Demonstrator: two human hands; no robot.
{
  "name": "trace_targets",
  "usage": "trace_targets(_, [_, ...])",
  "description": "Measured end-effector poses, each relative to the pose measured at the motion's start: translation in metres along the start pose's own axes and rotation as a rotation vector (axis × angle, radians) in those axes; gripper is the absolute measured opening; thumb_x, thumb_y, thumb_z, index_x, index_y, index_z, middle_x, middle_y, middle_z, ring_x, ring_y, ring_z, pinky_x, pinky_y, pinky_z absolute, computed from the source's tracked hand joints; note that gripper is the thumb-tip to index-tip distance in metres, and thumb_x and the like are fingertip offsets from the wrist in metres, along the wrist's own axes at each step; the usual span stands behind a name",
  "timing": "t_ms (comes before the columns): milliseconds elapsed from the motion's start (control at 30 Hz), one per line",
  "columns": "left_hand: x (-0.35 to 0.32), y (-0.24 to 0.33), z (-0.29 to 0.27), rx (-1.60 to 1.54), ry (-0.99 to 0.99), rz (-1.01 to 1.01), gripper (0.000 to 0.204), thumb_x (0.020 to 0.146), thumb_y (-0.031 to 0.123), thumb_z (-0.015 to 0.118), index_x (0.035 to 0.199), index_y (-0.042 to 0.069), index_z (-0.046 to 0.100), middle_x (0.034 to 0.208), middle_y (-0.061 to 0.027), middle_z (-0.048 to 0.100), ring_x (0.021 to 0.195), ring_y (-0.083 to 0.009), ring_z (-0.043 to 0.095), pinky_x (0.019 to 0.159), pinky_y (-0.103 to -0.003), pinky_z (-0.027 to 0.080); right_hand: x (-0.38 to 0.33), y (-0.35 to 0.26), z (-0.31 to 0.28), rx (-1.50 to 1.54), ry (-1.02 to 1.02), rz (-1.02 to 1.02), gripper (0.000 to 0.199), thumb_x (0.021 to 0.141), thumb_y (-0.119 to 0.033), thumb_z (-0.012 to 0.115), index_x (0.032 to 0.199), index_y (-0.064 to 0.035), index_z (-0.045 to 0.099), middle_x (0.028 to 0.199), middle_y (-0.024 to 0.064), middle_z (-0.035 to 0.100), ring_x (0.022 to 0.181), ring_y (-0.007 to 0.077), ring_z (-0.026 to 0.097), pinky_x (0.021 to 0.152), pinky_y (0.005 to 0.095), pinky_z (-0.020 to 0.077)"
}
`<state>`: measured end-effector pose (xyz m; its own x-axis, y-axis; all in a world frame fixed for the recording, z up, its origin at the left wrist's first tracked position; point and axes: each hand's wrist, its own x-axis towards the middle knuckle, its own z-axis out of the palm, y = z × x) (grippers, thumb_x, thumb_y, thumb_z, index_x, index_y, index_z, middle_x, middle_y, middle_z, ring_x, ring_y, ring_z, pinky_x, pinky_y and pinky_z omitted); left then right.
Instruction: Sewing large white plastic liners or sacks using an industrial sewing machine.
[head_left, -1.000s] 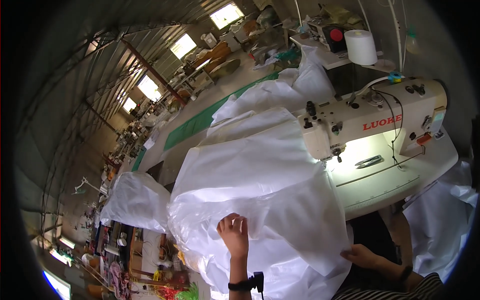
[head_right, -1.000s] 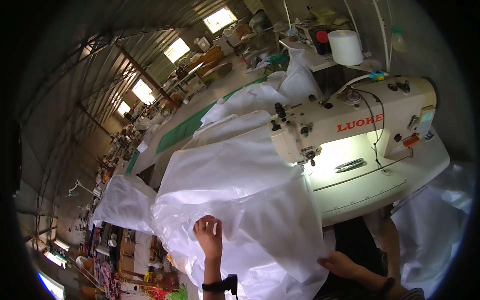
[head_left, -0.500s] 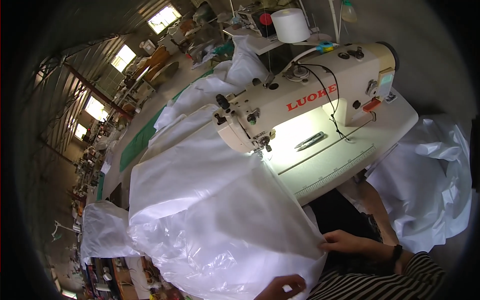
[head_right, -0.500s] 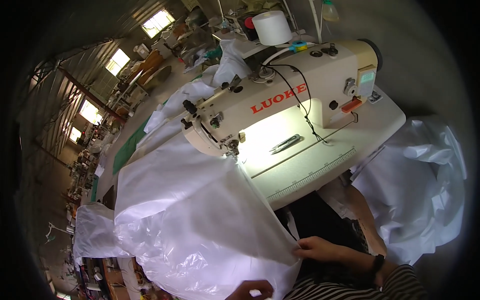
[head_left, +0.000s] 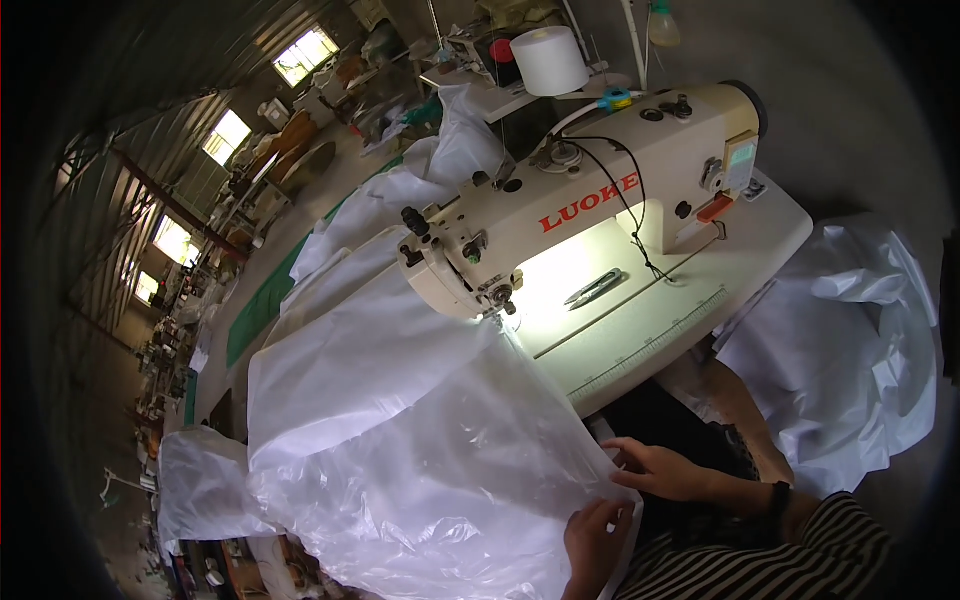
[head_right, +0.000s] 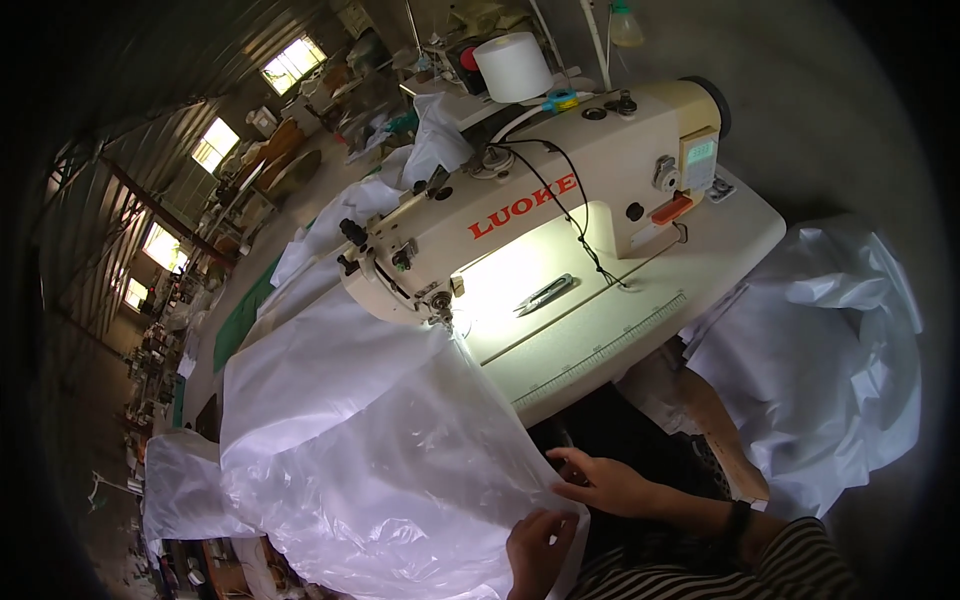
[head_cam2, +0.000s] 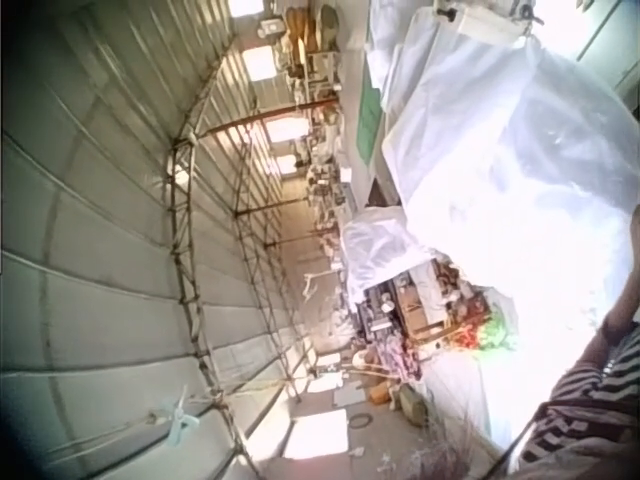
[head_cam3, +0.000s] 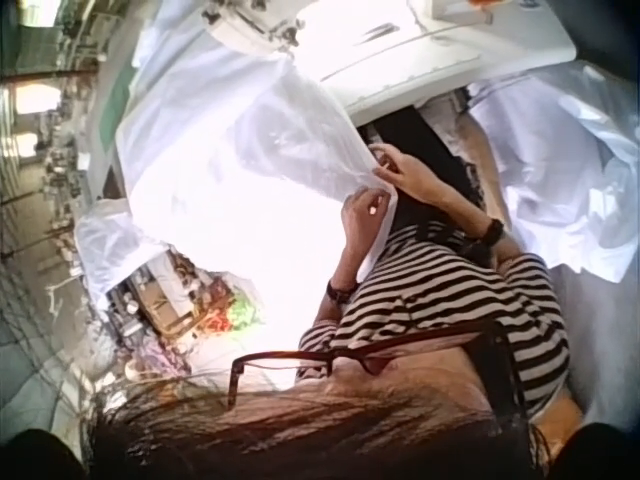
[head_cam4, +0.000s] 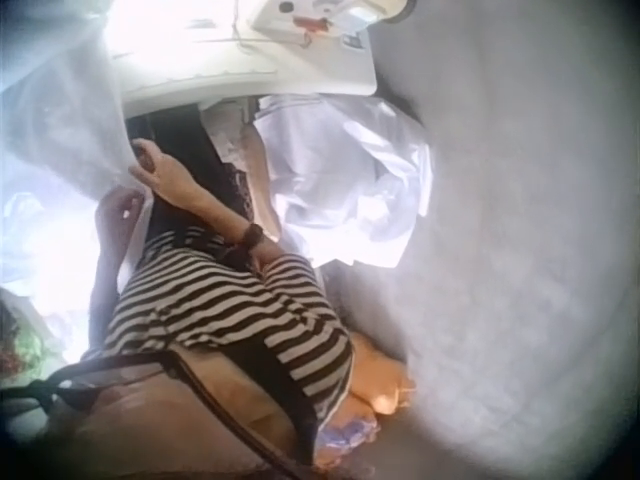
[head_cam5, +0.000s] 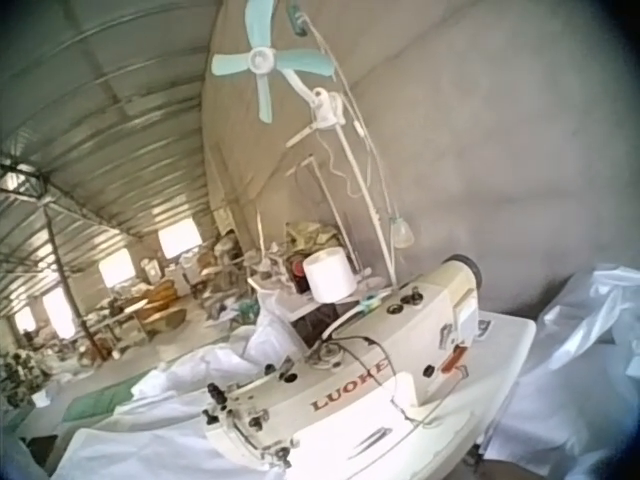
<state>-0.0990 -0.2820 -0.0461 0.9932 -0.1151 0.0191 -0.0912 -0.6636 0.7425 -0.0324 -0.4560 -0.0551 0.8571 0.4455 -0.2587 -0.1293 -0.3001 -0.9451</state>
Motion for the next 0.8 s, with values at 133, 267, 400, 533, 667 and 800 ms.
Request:
trace_targets(133, [0.004,-0.006,0.019,-0.036,-0.139,0.095,0.006,0.084,0.015,0.07,0.088,0.011,0.07,0.082,-0.0086,0.067,0.07,-0.028,0.065,0.065,-0.037,0.05,0.024,-0.015,0.011,-0.323,0.227,-0.083,0.065,0.094,-0.026,0.062,0.147,-0.0053,0.032,0.089,0.0152,0.069,0.073,0.0332,0.068,0.066,0.0391,0.0529])
trace_targets(267, [0.008,0.011,-0.026,-0.108,-0.279,0.115,0.012,0.078,0.001,0.074,0.088,0.005,0.069,0.084,-0.0087,0.069,0.074,-0.0222,0.067,0.064,-0.033,0.052,0.031,0.013,0.03,-0.782,0.327,-0.297,0.07,0.084,-0.013,0.06,0.146,0.0026,0.032,0.068,0.0114,0.061,0.053,0.0254,0.064,0.045,0.0358,0.0493])
trace_targets(400, [0.046,-0.04,-0.097,0.248,0.31,0.062,0.032,0.087,0.022,0.069,0.115,0.006,0.066,0.115,-0.0149,0.066,0.112,-0.0349,0.06,0.095,-0.041,0.048,0.019,0.001,0.043,-1.092,0.315,-0.303,0.066,0.082,-0.013,0.058,0.143,0.0069,0.04,0.061,0.0049,0.055,0.043,0.0136,0.054,0.036,0.0295,0.0428])
trace_targets(533, [0.095,-0.107,-0.126,0.731,0.182,-0.097,0.065,0.091,0.036,0.064,0.144,0.006,0.04,0.153,-0.0153,0.036,0.143,-0.0383,0.029,0.109,-0.066,0.025,0.035,-0.005,0.053,-1.288,0.292,-0.363,0.066,0.079,-0.013,0.059,0.14,0.0067,0.046,0.054,0.0001,0.049,0.039,0.009,0.045,0.031,0.0289,0.0358])
trace_targets(667, [0.137,-0.114,-0.146,0.688,0.105,-0.161,0.065,0.094,0.039,0.057,0.146,0.006,0.036,0.156,-0.0148,0.03,0.144,-0.0382,0.026,0.105,-0.069,0.027,0.061,-0.029,0.051,-1.355,0.294,-0.323,0.065,0.078,-0.014,0.06,0.139,0.0072,0.047,0.052,-0.0015,0.048,0.038,0.008,0.044,0.029,0.0284,0.0297])
trace_targets(800, [0.182,-0.149,-0.15,0.659,0.186,-0.03,0.064,0.095,0.04,0.055,0.146,0.007,0.037,0.155,-0.016,0.032,0.142,-0.0392,0.029,0.105,-0.069,0.028,0.091,-0.044,0.045,-1.38,0.376,-0.305,0.065,0.079,-0.013,0.06,0.139,0.0076,0.047,0.051,-0.0047,0.047,0.037,0.0081,0.042,0.029,0.0286,0.0281])
